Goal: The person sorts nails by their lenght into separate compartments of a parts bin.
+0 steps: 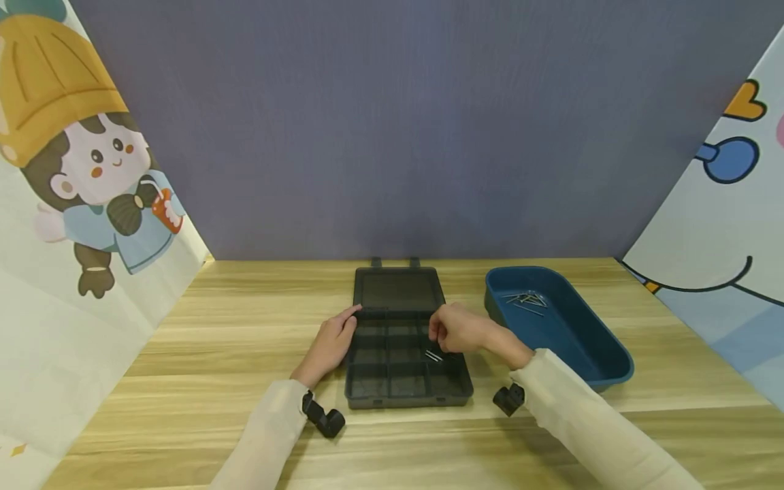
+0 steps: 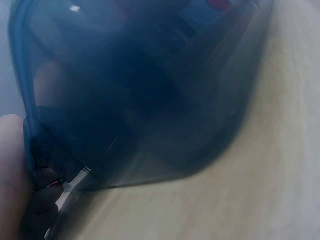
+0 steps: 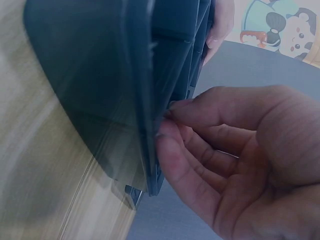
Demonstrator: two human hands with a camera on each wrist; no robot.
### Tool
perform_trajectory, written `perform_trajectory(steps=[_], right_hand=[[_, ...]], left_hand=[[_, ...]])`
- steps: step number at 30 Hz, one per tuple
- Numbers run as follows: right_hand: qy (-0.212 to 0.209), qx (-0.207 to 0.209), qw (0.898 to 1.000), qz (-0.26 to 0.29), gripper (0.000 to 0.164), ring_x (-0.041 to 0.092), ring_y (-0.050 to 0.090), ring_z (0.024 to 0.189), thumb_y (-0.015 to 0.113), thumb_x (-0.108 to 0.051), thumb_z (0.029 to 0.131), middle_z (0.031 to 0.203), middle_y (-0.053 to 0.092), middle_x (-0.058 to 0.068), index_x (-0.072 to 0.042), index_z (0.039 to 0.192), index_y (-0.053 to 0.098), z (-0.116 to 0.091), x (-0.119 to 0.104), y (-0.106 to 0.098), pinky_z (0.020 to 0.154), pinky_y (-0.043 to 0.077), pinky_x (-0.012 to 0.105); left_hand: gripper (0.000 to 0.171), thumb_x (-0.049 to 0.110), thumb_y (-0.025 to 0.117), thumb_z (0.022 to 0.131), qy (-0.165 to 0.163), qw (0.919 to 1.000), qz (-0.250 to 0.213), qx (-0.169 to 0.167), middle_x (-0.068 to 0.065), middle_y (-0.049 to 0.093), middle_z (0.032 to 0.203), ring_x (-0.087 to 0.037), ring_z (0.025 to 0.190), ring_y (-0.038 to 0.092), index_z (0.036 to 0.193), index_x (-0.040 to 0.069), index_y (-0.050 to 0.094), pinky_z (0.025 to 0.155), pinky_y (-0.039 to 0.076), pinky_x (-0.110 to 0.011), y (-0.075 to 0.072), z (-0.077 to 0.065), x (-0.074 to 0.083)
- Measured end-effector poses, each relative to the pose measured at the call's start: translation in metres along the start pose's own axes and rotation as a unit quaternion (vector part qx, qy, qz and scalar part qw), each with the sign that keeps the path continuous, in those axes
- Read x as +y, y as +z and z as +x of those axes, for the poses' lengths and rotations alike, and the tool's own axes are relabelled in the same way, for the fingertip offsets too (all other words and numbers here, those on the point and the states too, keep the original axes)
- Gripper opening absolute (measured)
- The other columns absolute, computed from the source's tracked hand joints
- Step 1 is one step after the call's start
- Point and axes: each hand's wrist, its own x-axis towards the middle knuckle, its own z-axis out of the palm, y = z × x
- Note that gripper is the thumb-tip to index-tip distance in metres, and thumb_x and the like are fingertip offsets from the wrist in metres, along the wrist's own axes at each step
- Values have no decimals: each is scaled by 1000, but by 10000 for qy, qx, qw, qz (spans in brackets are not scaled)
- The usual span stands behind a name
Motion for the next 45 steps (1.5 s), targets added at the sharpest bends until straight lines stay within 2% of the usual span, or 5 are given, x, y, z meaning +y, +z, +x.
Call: perform_trajectory(steps=[11,22,32,40,45], right_hand=[[134,-36,9999,-41,21,9,52,64,58,10,73,72,61,0,-4,85,67,0,-2,-5,57,43,20],[229,-326,9991,164,19,13,49,69,58,9,81,80,58,4,-1,95,64,-10,1,-19,63,41,24],[158,100,9997,-168,21,12,48,64,54,9,79,76,59,2,-5,90,65,-28,11,-42,60,41,24],[277,95,9994,-171,19,12,48,61,54,8,82,76,60,4,-3,94,64,-41,21,-57,58,41,25],[284,165,9991,-261,17,13,53,68,57,7,81,81,62,6,-3,93,64,-46,30,-62,61,45,28]], left_hand=[[39,14,40,101,123,9999,40,46,-20,52,137,-36,129,47,134,-1,52,108,37,-50,0,4,-1],[39,14,40,101,136,9999,81,-2,-20,52,137,-36,129,47,134,-1,52,108,37,-49,1,4,-1],[38,12,40,101,159,9998,90,-63,-21,52,137,-36,129,46,134,-1,52,108,37,-49,0,3,-3],[39,14,40,101,71,9999,96,-90,-20,52,137,-35,130,46,135,-1,52,108,37,-49,-1,2,-3],[38,13,40,101,65,9998,163,-81,-21,53,136,-35,129,47,135,-1,52,108,38,-49,-1,1,-4]])
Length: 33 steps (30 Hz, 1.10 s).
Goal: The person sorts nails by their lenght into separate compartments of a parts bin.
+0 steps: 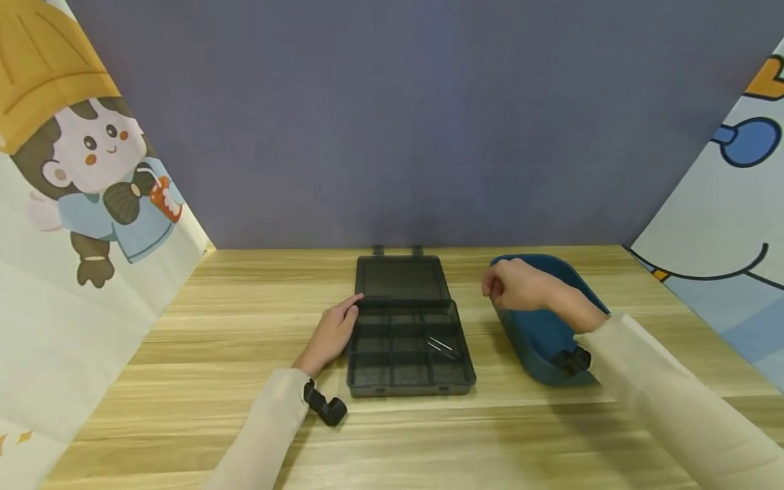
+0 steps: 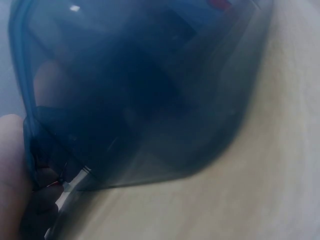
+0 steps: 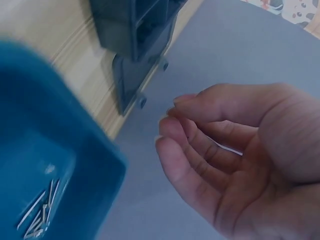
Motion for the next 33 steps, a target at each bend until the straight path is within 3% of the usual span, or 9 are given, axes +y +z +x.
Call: perform_trajectory(steps=[11,19,26,33], right_hand=[[244,5,9997,91,13,16,52,70,59,3,83,87,61,11,0,95,62,-4,31,-8,61,44,30],[95,555,9984,-74,15,15,53,68,60,6,72,76,62,7,2,86,65,3,60,-7,60,46,30],[155,699,9974,-17,15,16,54,66,61,8,67,72,61,9,6,82,63,9,89,-3,58,46,29],[422,701,9966,48,14,19,58,68,63,8,68,73,63,12,7,82,63,12,107,-1,60,49,32]], left_hand=[[39,14,40,101,-16,10000,10,-40,-20,52,137,-36,128,47,135,0,52,107,38,-50,-1,-1,0],[39,15,40,101,-37,10000,-16,-46,-19,52,137,-35,129,47,135,1,52,108,37,-49,-1,-1,0],[38,13,40,101,-36,10000,24,-7,-20,52,137,-36,129,47,135,1,52,108,37,-49,0,-1,0],[38,13,41,101,16,10000,40,42,-20,53,136,-36,128,48,134,0,53,107,38,-49,1,0,-2]])
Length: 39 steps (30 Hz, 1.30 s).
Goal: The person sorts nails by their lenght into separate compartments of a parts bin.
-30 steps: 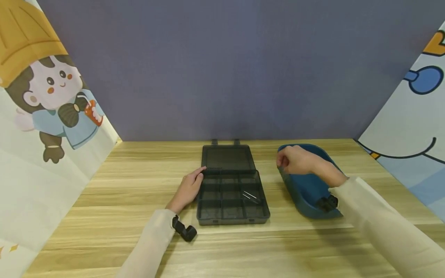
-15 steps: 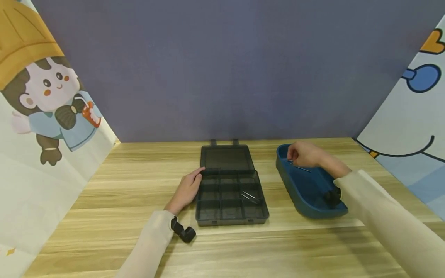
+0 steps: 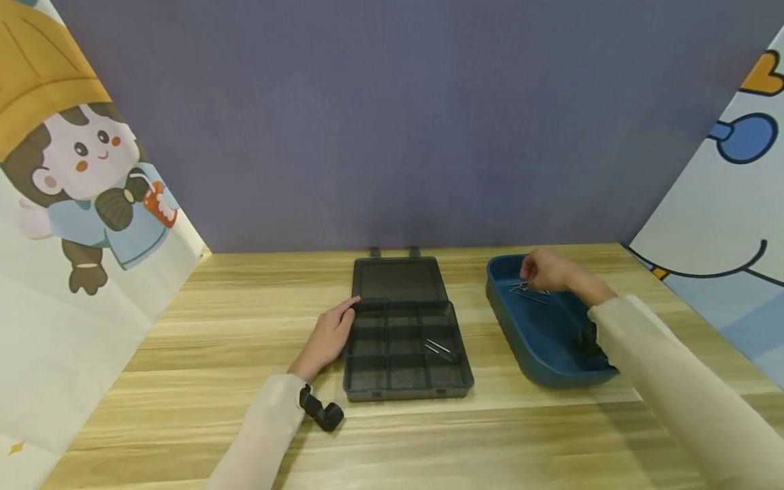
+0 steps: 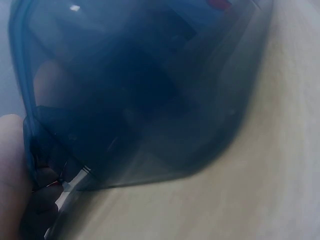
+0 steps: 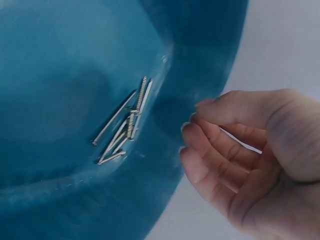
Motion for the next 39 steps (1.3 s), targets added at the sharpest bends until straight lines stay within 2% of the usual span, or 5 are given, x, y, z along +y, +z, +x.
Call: perform_trajectory(steps=[10,22,30,39], right_hand=[[408,-187,9987,-236,18,22,59,71,64,3,69,77,64,13,6,87,63,8,15,8,63,50,35],[902,-385,9946,-328,17,25,56,74,61,2,75,86,63,17,6,90,64,10,30,16,66,50,37],[1047,-331,9929,-456,20,27,59,76,68,-2,73,82,65,16,8,90,65,7,43,20,72,52,43],[1102,-461,9923,-335,21,29,60,82,67,-4,75,92,66,20,6,94,67,7,46,24,75,53,44]], left_hand=[[38,13,41,101,27,10000,10,29,-21,53,135,-36,127,49,134,0,53,107,39,-49,0,0,0],[38,13,40,101,0,10000,-46,16,-20,53,136,-36,128,48,133,-1,53,107,38,-49,-1,0,1],[37,12,41,101,12,10000,-48,33,-20,53,136,-35,128,48,133,-1,53,108,38,-49,3,0,0],[37,12,41,100,14,10000,34,92,-20,54,135,-36,127,49,133,0,54,107,39,-49,0,-1,1]])
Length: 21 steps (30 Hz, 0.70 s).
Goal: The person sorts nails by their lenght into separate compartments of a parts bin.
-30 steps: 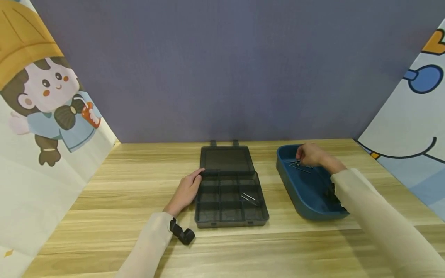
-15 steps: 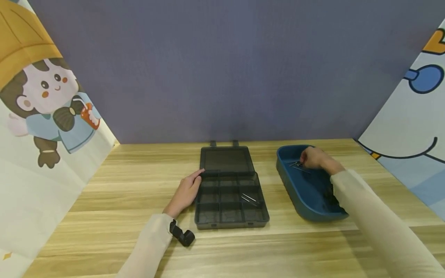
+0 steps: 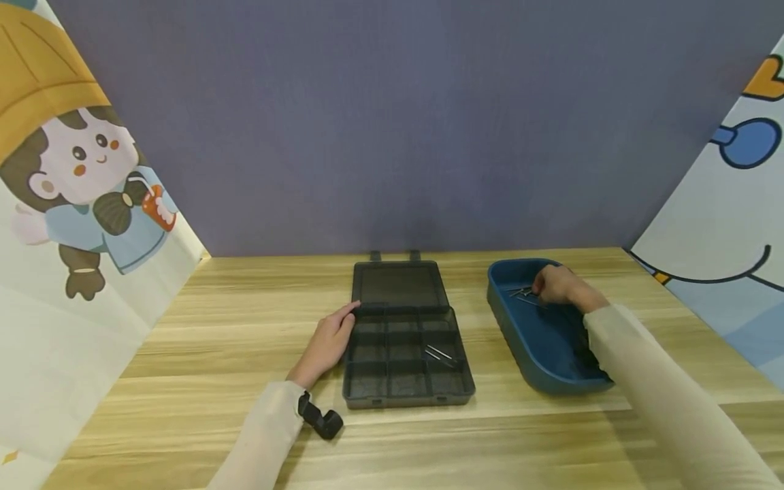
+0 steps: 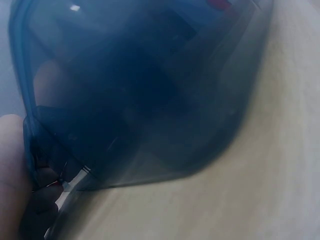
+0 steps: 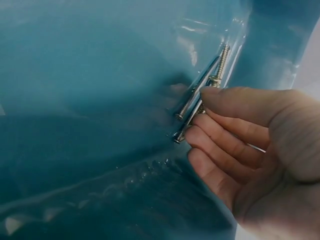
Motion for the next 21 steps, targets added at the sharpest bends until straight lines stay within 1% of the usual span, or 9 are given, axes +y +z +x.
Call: perform_trajectory(steps=[4,7,10,13,16,19,21], right_hand=[[9,84,9999,-59,22,32,61,85,67,-4,74,95,66,21,7,94,67,-1,1,4,77,53,46],[42,74,10000,-38,22,33,62,86,68,-4,75,96,66,22,7,95,67,-1,2,7,77,53,46],[66,46,10000,-15,22,31,61,84,68,-4,76,97,66,22,7,95,67,-1,2,10,74,53,44],[104,41,9999,-36,20,28,59,81,67,-3,76,97,65,22,6,94,67,0,0,9,72,52,42],[111,17,9999,-77,16,24,56,76,64,-2,77,94,64,19,4,92,67,2,-3,7,69,51,39],[127,-35,9999,-96,10,22,54,73,60,-1,79,87,63,14,0,86,66,3,-6,8,66,48,36],[128,-86,9998,-108,9,21,52,71,57,0,81,83,62,11,-2,83,66,2,-7,9,64,46,33]], left_hand=[[37,12,41,100,-17,10000,-76,-58,-20,54,135,-36,128,48,133,-1,54,107,38,-50,0,-1,1],[38,12,41,100,-73,9998,-142,-134,-20,53,136,-36,129,47,134,-1,53,108,37,-50,0,-3,1],[38,13,41,101,-89,9998,-147,-142,-20,53,136,-36,128,48,134,0,53,108,38,-49,1,-4,1],[38,13,41,101,-28,9999,-96,-97,-20,53,136,-35,128,48,134,0,53,107,38,-49,0,-3,0],[38,13,40,101,14,10000,-51,-45,-21,53,135,-36,128,48,134,0,53,107,38,-50,-1,-1,-1],[38,13,40,101,-9,10000,-50,-71,-21,53,136,-36,128,48,134,0,52,107,38,-51,-3,-2,-1],[38,13,40,101,-4,9999,-60,-102,-21,52,136,-36,128,47,135,-1,52,107,38,-51,-3,-3,-2]])
